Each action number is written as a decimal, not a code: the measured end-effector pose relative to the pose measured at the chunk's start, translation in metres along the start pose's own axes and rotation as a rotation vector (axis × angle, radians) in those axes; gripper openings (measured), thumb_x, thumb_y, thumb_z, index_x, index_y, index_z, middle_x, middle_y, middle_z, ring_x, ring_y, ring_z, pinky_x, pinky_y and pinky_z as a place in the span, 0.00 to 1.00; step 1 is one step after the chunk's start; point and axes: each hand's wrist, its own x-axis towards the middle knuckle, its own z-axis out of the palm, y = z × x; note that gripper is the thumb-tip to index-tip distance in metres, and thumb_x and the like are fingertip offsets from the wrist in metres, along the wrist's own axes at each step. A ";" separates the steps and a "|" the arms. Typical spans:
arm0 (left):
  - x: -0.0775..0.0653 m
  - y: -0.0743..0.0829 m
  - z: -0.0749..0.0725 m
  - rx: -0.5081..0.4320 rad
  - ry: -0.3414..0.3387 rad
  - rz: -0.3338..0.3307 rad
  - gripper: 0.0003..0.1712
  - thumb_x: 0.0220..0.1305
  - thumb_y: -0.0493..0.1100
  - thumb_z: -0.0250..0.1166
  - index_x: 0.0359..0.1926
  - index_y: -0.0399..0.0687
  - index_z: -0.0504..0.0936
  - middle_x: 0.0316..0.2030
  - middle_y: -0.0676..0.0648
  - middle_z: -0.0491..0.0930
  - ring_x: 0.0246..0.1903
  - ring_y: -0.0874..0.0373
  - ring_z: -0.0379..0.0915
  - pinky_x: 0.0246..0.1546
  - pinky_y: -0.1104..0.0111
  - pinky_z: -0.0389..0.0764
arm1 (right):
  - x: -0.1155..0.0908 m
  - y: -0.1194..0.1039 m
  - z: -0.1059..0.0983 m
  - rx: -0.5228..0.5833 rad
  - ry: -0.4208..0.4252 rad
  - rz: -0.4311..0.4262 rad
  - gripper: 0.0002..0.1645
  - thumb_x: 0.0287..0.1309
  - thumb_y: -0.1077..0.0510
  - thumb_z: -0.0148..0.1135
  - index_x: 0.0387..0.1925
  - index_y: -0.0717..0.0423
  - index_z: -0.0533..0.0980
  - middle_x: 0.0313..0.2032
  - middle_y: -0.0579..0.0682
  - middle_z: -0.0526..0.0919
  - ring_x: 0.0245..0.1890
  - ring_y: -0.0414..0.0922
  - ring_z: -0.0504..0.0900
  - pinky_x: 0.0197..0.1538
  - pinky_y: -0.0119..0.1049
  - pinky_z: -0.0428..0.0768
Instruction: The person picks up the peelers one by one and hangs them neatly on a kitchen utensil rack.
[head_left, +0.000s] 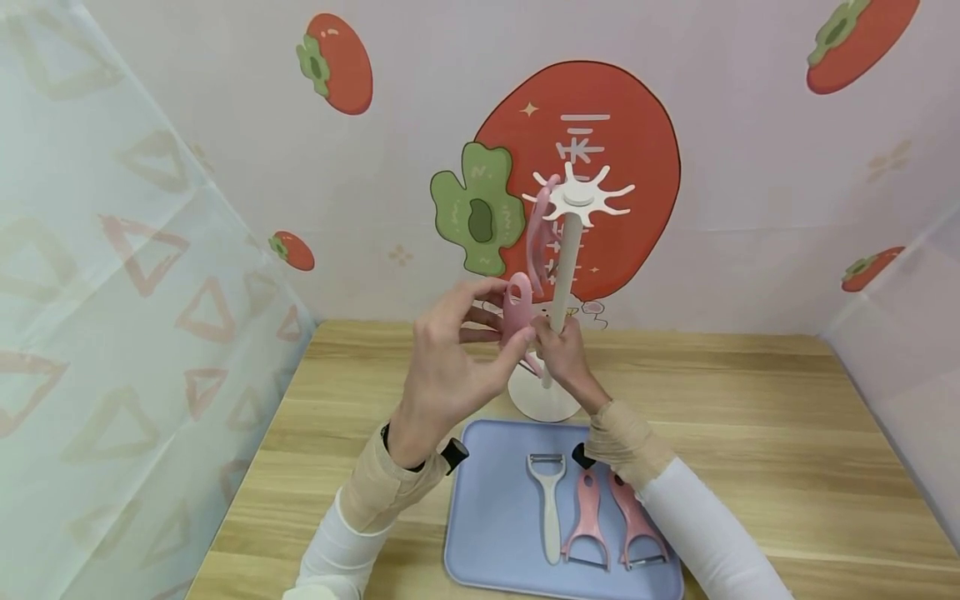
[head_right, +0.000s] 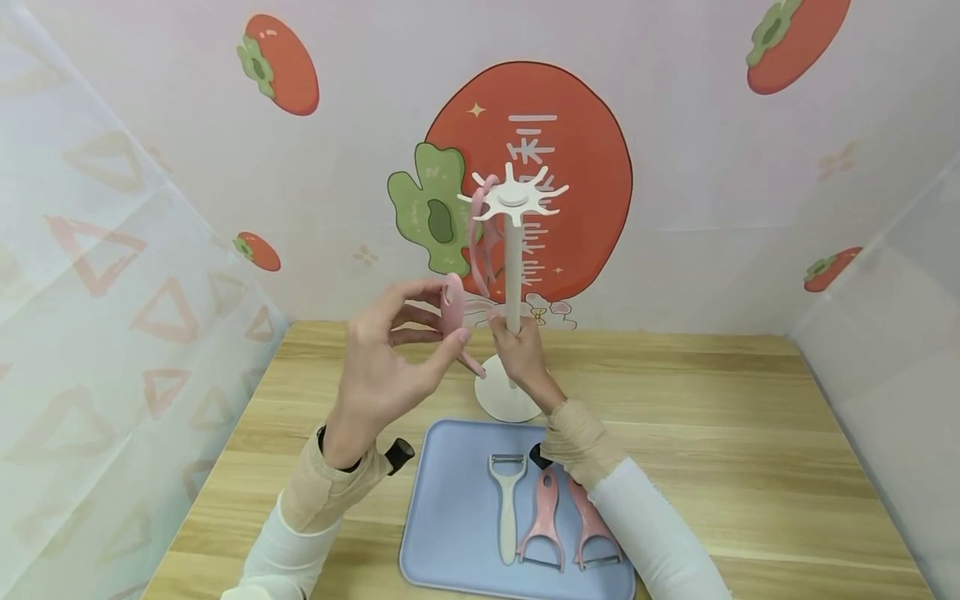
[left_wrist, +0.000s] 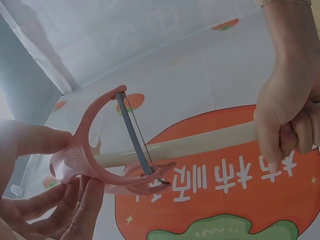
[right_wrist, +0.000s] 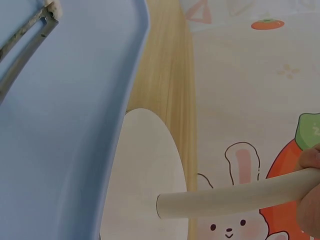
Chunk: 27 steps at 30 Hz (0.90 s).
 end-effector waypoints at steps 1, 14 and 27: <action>0.001 0.000 0.000 0.000 0.005 0.002 0.26 0.57 0.41 0.76 0.55 0.39 0.81 0.42 0.45 0.85 0.33 0.59 0.86 0.34 0.71 0.87 | 0.000 0.001 0.000 -0.002 0.006 -0.009 0.23 0.73 0.64 0.50 0.20 0.73 0.67 0.10 0.42 0.62 0.10 0.37 0.60 0.15 0.31 0.57; 0.017 -0.001 0.003 0.000 0.091 0.058 0.26 0.56 0.41 0.76 0.54 0.36 0.82 0.42 0.44 0.84 0.33 0.59 0.85 0.33 0.72 0.86 | 0.001 0.003 -0.001 -0.050 0.035 -0.050 0.29 0.72 0.58 0.55 0.11 0.54 0.65 0.10 0.40 0.62 0.11 0.36 0.61 0.17 0.30 0.58; 0.035 0.002 0.003 0.003 0.138 0.143 0.26 0.58 0.42 0.75 0.55 0.35 0.84 0.45 0.43 0.85 0.33 0.58 0.86 0.33 0.72 0.86 | 0.003 0.000 0.001 0.019 0.006 0.031 0.27 0.74 0.60 0.54 0.16 0.66 0.67 0.11 0.43 0.61 0.10 0.36 0.59 0.16 0.29 0.57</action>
